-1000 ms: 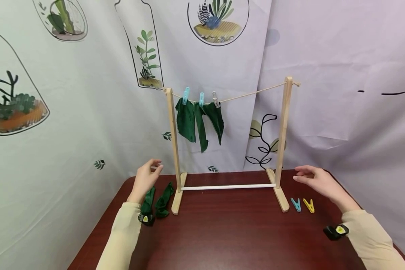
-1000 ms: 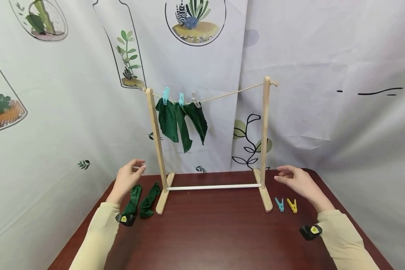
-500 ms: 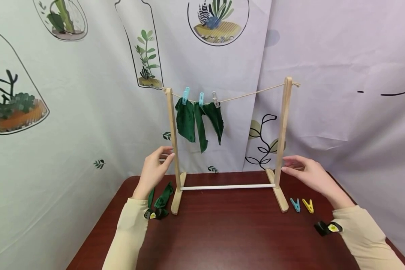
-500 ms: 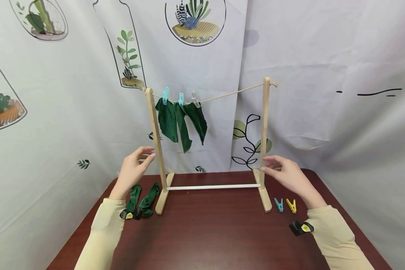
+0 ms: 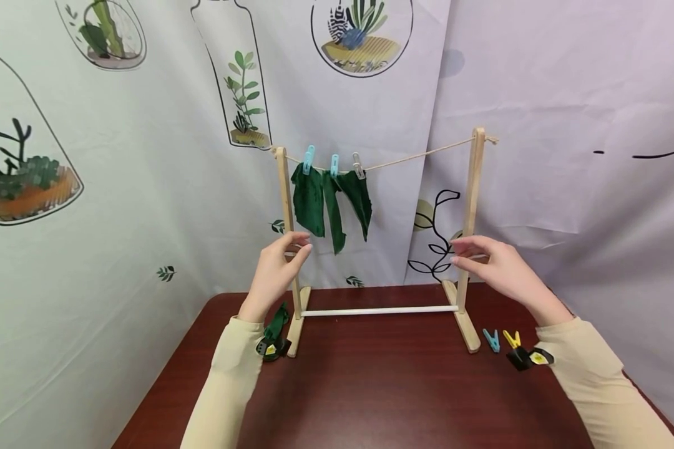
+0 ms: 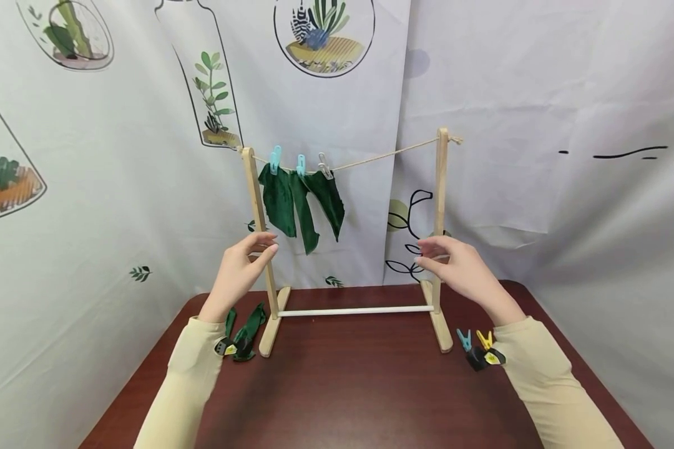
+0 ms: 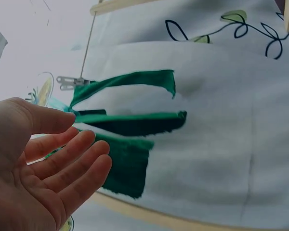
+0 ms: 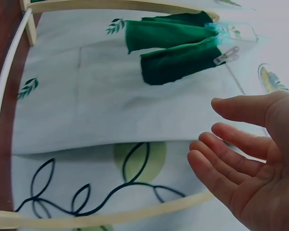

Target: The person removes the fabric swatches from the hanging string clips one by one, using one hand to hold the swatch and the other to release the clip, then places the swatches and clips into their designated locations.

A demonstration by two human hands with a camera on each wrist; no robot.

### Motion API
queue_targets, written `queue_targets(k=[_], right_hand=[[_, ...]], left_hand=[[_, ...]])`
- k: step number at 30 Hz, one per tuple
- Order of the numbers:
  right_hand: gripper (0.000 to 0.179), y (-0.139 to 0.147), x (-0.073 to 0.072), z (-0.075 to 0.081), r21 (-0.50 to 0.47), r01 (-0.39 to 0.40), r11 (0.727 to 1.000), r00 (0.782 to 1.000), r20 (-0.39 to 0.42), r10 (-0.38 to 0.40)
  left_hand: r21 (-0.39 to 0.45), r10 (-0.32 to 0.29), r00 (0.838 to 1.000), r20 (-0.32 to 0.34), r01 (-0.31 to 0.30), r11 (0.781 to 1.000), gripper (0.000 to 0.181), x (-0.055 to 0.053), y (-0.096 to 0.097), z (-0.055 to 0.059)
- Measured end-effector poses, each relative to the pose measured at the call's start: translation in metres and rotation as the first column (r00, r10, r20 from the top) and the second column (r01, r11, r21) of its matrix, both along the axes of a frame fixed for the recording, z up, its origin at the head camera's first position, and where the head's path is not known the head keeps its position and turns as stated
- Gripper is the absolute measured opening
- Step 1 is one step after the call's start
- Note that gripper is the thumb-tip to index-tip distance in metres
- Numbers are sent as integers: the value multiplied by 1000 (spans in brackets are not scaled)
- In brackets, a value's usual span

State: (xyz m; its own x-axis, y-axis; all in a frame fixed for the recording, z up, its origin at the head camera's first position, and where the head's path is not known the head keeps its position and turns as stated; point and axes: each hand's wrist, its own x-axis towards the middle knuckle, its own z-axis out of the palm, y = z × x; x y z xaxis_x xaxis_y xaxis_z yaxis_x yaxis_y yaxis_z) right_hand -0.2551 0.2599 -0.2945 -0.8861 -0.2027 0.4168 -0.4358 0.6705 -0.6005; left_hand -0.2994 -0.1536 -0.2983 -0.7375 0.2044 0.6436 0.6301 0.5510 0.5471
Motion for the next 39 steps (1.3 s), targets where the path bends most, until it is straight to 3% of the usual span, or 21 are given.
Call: queue_targets(k=[9,20,28,33,39], right_hand=[[41,-19,-11,46,-19,-26,999,997,-69,25],[40,-40,-12,98,-34,-31,999,991,-131,27],[41,-54,-20,120,-15,-44,999,989,-144,42],[42,-65,-29,129,1,-74,997,986,-150,73],[42,-75,-41,136,13,-89,996,984,-152,90]], left_hand=[[14,-41,997,-60,42,999,29,-1,19,23],[26,-57,990,-129,61,998,29,9,30,56],[29,-70,988,-140,75,997,29,8,40,62],[6,-54,989,-140,55,998,28,2,46,61],[27,-53,994,-93,56,998,31,-7,56,64]])
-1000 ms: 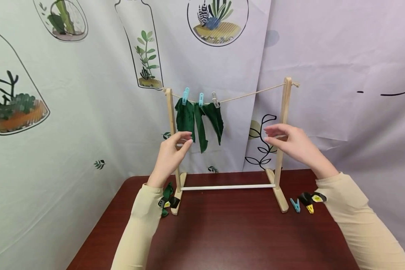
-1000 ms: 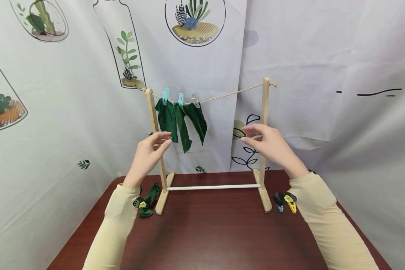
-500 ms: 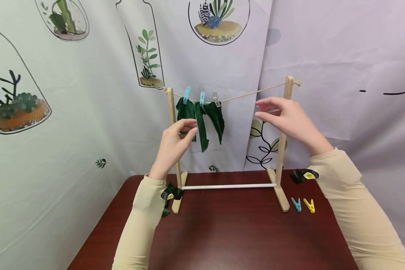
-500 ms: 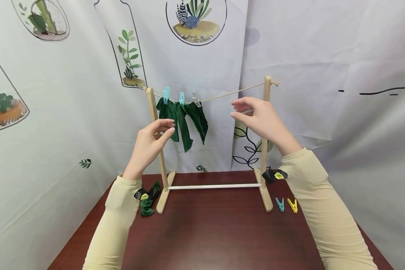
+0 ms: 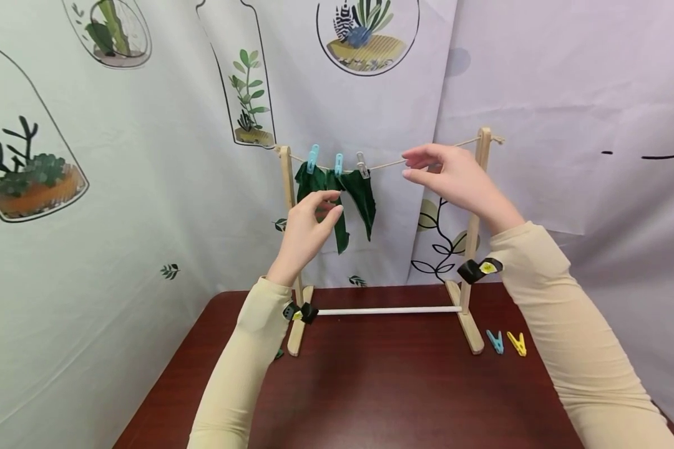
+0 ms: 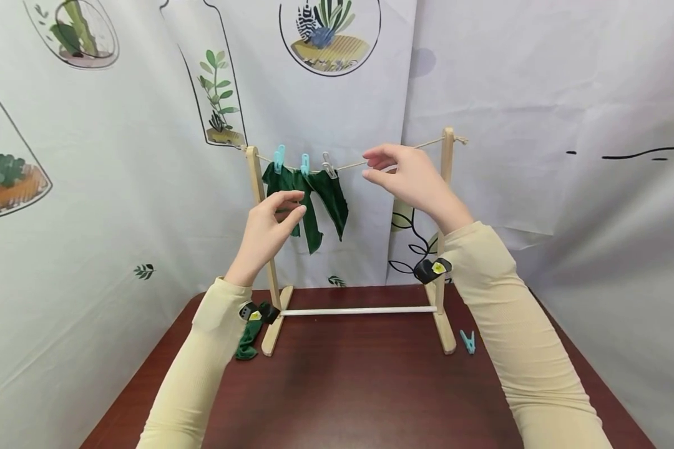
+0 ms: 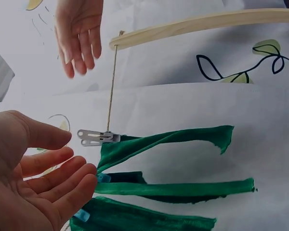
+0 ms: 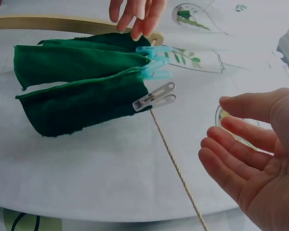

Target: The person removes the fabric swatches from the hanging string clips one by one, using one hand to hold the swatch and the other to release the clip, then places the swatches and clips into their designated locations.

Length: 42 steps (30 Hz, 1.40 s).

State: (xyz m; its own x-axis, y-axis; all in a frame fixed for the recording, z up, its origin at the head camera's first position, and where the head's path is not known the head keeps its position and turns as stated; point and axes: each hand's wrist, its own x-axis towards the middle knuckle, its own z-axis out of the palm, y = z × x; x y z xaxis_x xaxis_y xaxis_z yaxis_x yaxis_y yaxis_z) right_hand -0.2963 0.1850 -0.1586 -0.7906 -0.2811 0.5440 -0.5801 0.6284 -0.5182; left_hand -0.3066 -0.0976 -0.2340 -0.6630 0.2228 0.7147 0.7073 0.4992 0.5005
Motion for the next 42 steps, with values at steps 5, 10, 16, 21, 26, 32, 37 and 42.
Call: queue_targets(k=[5,10,16,21,26,32,37,42], right_hand=[[41,-7,-9,4,4,-6,1000,1000,14,6],[43,-14,-17,10,13,-11,1000,1000,23,11],[43,-22,-25,17,27,-10,1000,999,42,9],[44,-29,-35,24,63,-31,998,997,66,26],[46,-37,-45,28,84,-54,995,994,103,46],[49,-47,-52,31,115,-60,992,992,116,47],[53,-54,-56,31,135,-68,988,991,125,52],[56,-60,-60,31,164,-84,983,989,137,61]], left_hand=[[34,-7,998,66,4,999,36,-12,11,2],[81,-10,994,111,1,997,39,-23,22,3],[120,-19,992,128,4,993,43,-35,32,1],[148,-12,990,144,-9,989,44,-41,39,0],[165,-4,989,149,-21,986,44,-47,45,0],[187,9,983,181,-43,981,44,-54,53,0],[194,23,980,200,-62,979,42,-58,57,-2],[205,43,982,186,-81,975,38,-63,60,-3]])
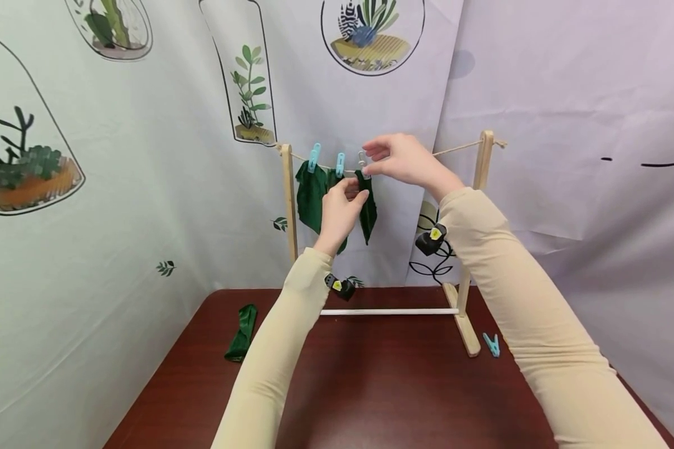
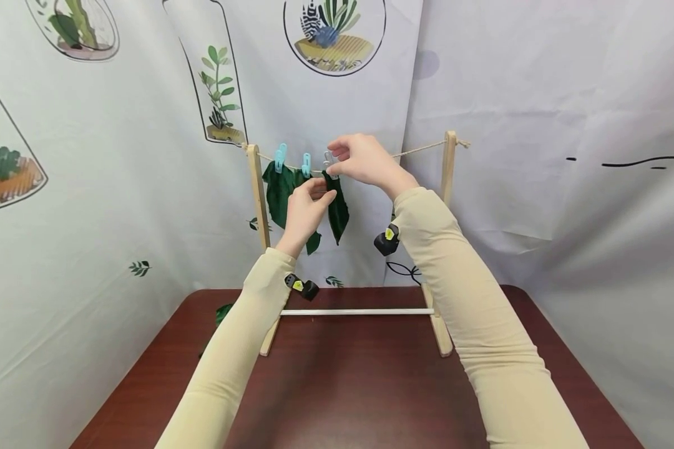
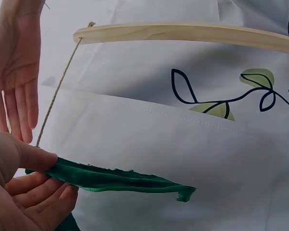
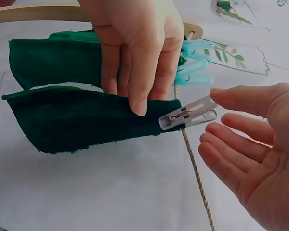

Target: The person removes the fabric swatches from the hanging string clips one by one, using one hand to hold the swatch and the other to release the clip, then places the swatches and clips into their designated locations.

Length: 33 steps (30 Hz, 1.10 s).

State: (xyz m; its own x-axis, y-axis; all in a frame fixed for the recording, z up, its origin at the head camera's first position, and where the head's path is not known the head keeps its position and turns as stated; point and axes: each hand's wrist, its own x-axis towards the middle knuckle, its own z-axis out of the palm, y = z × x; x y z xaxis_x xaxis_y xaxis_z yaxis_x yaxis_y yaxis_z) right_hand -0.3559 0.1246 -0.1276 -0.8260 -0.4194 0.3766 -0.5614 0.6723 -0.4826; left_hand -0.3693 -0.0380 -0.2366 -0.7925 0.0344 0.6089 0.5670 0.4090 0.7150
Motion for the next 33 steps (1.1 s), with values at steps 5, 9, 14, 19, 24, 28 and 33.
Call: queue_targets(k=[5,9,14,19,24,28,33], right_hand=[[55,-3,-3,-2,9,1,1000,1000,5,-1],[53,-5,-5,-5,3,7,1000,1000,6,-7],[52,-6,-5,-8,-10,3,1000,1000,-1,-3],[46,-8,-4,-7,3,4,1000,1000,-19,-4],[43,-8,-3,-7,9,12,1000,1000,-26,-12],[41,-9,-3,-7,0,23,1000,999,-47,-23],[34,-10,-2,-10,-55,28,998,993,-115,-34]], left_hand=[[0,20,1000,-5,-20,1000,31,0,0,1],[-13,28,1000,-6,-28,1000,29,1,1,1],[-29,34,999,-17,-35,999,27,1,0,1],[-38,35,999,-20,-36,999,27,2,0,1],[-27,23,1000,-20,-24,999,28,4,0,3],[-15,24,999,-22,-24,1000,27,4,-1,5],[-17,23,999,-23,-23,1000,27,3,-1,5]])
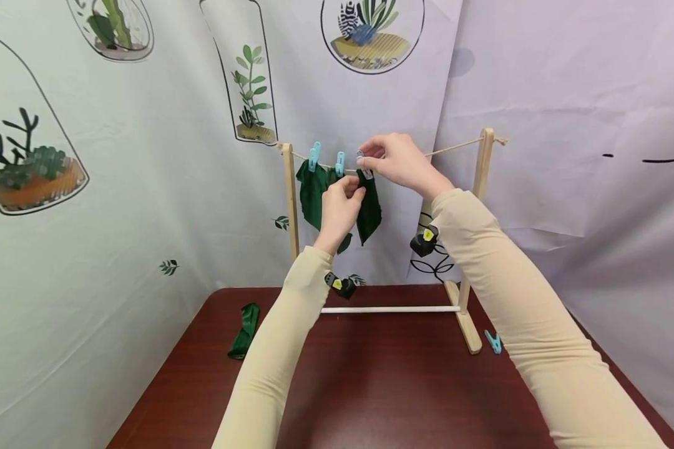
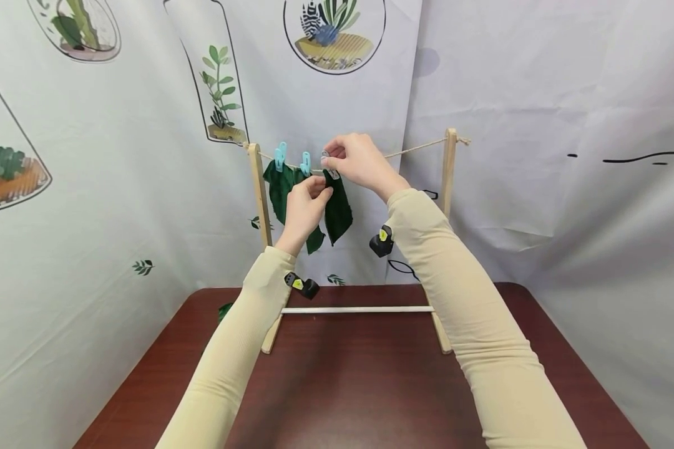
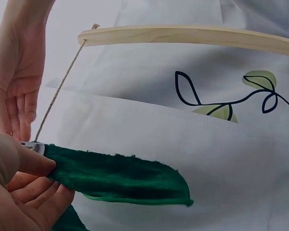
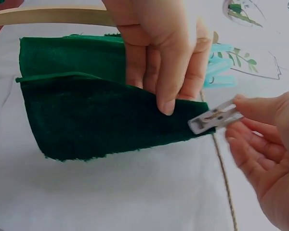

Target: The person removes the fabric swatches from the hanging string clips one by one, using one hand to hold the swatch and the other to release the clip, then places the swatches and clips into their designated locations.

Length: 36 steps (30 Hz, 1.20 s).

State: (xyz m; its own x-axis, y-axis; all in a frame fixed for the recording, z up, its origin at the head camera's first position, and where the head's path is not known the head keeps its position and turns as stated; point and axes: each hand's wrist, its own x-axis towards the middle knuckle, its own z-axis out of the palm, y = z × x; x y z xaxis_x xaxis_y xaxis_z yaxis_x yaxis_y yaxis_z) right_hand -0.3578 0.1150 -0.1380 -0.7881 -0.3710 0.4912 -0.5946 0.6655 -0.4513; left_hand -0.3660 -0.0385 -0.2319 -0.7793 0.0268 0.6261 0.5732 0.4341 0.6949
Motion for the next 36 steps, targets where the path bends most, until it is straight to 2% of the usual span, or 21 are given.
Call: queue_targets(k=[6,12,20,28,32,36], right_hand=[[20,-1,3,-4,-93,-10,996,997,-83,3],[17,0,5,-6,-123,-12,992,994,-109,-1],[22,7,8,-1,-190,3,982,996,-83,-19],[26,16,12,7,-208,11,978,986,-158,-45],[25,20,12,5,-210,6,978,986,-164,-41],[30,24,14,0,-202,15,979,991,-126,-41]], left_hand=[[-13,-4,1000,1,4,1000,27,0,0,0],[-23,-12,1000,7,12,1000,27,1,-1,0],[-35,-28,1000,-5,27,999,26,3,-2,0],[-43,-33,999,-2,33,999,26,5,-3,0],[-47,-36,999,0,36,998,27,6,-3,-1],[-54,-45,999,-4,44,998,27,9,-4,-2]])
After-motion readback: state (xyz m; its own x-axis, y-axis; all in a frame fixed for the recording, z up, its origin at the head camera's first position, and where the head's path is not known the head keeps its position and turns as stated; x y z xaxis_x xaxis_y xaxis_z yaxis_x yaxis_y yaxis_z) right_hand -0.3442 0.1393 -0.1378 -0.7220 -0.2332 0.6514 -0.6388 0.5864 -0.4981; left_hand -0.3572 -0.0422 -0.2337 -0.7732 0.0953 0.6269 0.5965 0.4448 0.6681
